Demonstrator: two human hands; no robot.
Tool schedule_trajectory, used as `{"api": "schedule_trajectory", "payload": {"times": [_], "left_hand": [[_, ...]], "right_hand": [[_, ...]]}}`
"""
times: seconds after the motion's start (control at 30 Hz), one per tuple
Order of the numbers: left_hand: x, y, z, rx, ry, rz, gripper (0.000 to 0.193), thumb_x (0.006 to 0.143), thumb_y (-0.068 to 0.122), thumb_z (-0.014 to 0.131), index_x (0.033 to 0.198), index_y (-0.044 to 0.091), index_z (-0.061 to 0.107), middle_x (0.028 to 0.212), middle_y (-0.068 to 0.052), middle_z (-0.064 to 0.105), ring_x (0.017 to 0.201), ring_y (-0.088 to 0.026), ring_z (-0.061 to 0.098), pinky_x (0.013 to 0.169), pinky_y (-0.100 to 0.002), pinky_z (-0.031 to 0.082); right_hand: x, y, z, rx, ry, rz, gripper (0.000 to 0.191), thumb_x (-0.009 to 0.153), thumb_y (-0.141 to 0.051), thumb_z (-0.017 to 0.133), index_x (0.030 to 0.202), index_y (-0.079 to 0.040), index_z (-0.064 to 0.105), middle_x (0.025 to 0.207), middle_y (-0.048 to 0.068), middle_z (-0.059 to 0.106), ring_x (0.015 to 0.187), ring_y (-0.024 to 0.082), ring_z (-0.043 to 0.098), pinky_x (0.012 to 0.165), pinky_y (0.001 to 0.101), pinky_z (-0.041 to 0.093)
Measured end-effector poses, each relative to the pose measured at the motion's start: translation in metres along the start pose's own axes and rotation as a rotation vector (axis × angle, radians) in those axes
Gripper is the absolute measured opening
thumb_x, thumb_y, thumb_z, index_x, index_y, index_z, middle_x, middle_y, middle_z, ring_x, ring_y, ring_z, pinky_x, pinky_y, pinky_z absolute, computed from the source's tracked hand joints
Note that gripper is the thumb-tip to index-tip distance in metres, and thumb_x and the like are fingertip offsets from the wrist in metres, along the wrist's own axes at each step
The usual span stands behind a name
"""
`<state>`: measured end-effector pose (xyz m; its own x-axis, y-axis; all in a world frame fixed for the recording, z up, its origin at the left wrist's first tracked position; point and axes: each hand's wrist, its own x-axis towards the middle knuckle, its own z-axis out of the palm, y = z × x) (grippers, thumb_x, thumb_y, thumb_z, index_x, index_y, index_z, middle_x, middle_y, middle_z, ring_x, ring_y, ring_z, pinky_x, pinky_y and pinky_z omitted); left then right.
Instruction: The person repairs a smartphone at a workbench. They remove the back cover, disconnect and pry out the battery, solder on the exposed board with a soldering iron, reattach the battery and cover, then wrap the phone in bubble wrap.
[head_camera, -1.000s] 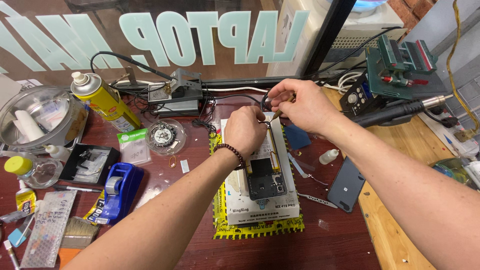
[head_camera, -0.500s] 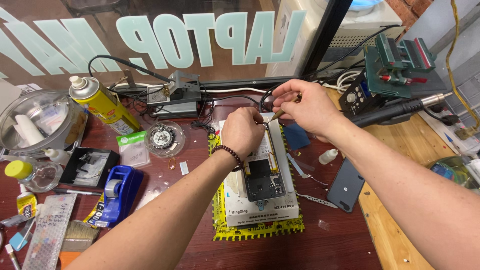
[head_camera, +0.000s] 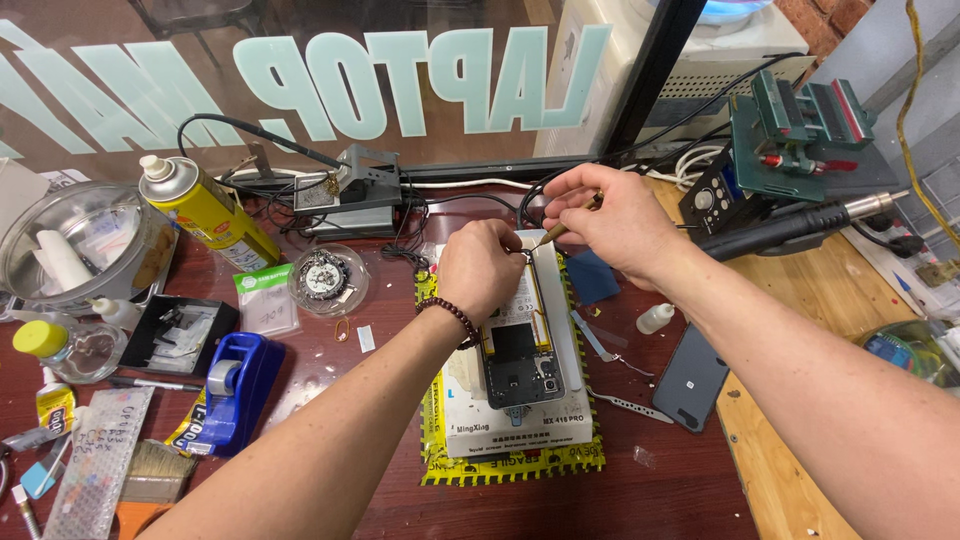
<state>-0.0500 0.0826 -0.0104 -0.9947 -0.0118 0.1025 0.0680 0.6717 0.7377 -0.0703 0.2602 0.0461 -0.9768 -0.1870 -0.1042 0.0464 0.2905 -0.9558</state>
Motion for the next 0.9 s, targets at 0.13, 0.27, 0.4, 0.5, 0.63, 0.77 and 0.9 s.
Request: {"api": "schedule_trajectory", "payload": {"times": [0.13,0.27,0.4,0.5,0.63,0.77,0.9], "left_hand": [[0.001,-0.002,0.001,0.016,0.004,-0.004,0.020,0.074,0.016,0.073,0.091,0.010,0.081,0.089,-0.017,0.076,0.087,-0.034,0.074,0.083,-0.043,0.058],[0.001,-0.001,0.002,0.021,-0.002,-0.023,0.020,0.073,0.017,0.074,0.091,0.010,0.081,0.090,-0.016,0.077,0.087,-0.033,0.075,0.083,-0.042,0.058],[0.002,0.000,0.002,0.034,-0.004,-0.026,0.020,0.073,0.017,0.074,0.091,0.010,0.081,0.090,-0.015,0.077,0.088,-0.033,0.074,0.084,-0.042,0.057],[0.003,-0.001,0.002,0.034,-0.011,-0.017,0.019,0.074,0.017,0.074,0.091,0.010,0.081,0.090,-0.015,0.077,0.088,-0.032,0.075,0.083,-0.041,0.058],[0.006,-0.003,0.004,0.035,-0.019,-0.013,0.020,0.073,0.016,0.074,0.090,0.011,0.081,0.090,-0.014,0.077,0.087,-0.031,0.075,0.083,-0.041,0.058],[0.007,-0.004,0.005,0.038,-0.010,-0.025,0.019,0.072,0.016,0.074,0.089,0.011,0.081,0.091,-0.014,0.077,0.087,-0.031,0.075,0.082,-0.042,0.058],[0.008,-0.004,0.004,0.033,-0.026,-0.059,0.019,0.074,0.017,0.074,0.091,0.012,0.081,0.091,-0.014,0.078,0.087,-0.031,0.075,0.082,-0.042,0.058]], "right_hand": [[0.001,0.000,-0.001,0.027,-0.010,-0.005,0.024,0.093,0.002,0.061,0.116,-0.001,0.067,0.103,0.009,0.069,0.093,0.017,0.073,0.076,0.0299,0.064],[0.003,0.000,0.000,0.047,-0.018,0.029,0.024,0.093,0.002,0.061,0.116,-0.002,0.067,0.103,0.009,0.068,0.094,0.016,0.072,0.074,0.0305,0.064],[0.004,0.001,-0.001,0.004,-0.019,0.022,0.024,0.093,0.001,0.061,0.116,-0.003,0.068,0.103,0.008,0.070,0.093,0.016,0.073,0.075,0.0288,0.063],[0.004,0.000,-0.001,-0.043,-0.044,0.004,0.024,0.092,0.001,0.060,0.115,-0.004,0.069,0.103,0.007,0.072,0.094,0.014,0.074,0.072,0.0296,0.062],[0.006,-0.009,0.001,-0.334,-0.133,-0.281,0.029,0.085,0.003,0.059,0.110,-0.004,0.072,0.096,0.007,0.077,0.093,0.016,0.075,0.077,0.0323,0.060],[0.009,-0.020,0.004,-0.789,-0.152,-0.360,0.023,0.087,-0.018,0.076,0.106,-0.006,0.073,0.091,0.009,0.076,0.087,0.020,0.074,0.079,0.0348,0.059],[0.016,-0.026,0.008,-0.713,-0.154,-0.369,0.020,0.086,-0.009,0.068,0.105,-0.007,0.074,0.089,0.008,0.077,0.085,0.019,0.075,0.079,0.0340,0.059]]}}
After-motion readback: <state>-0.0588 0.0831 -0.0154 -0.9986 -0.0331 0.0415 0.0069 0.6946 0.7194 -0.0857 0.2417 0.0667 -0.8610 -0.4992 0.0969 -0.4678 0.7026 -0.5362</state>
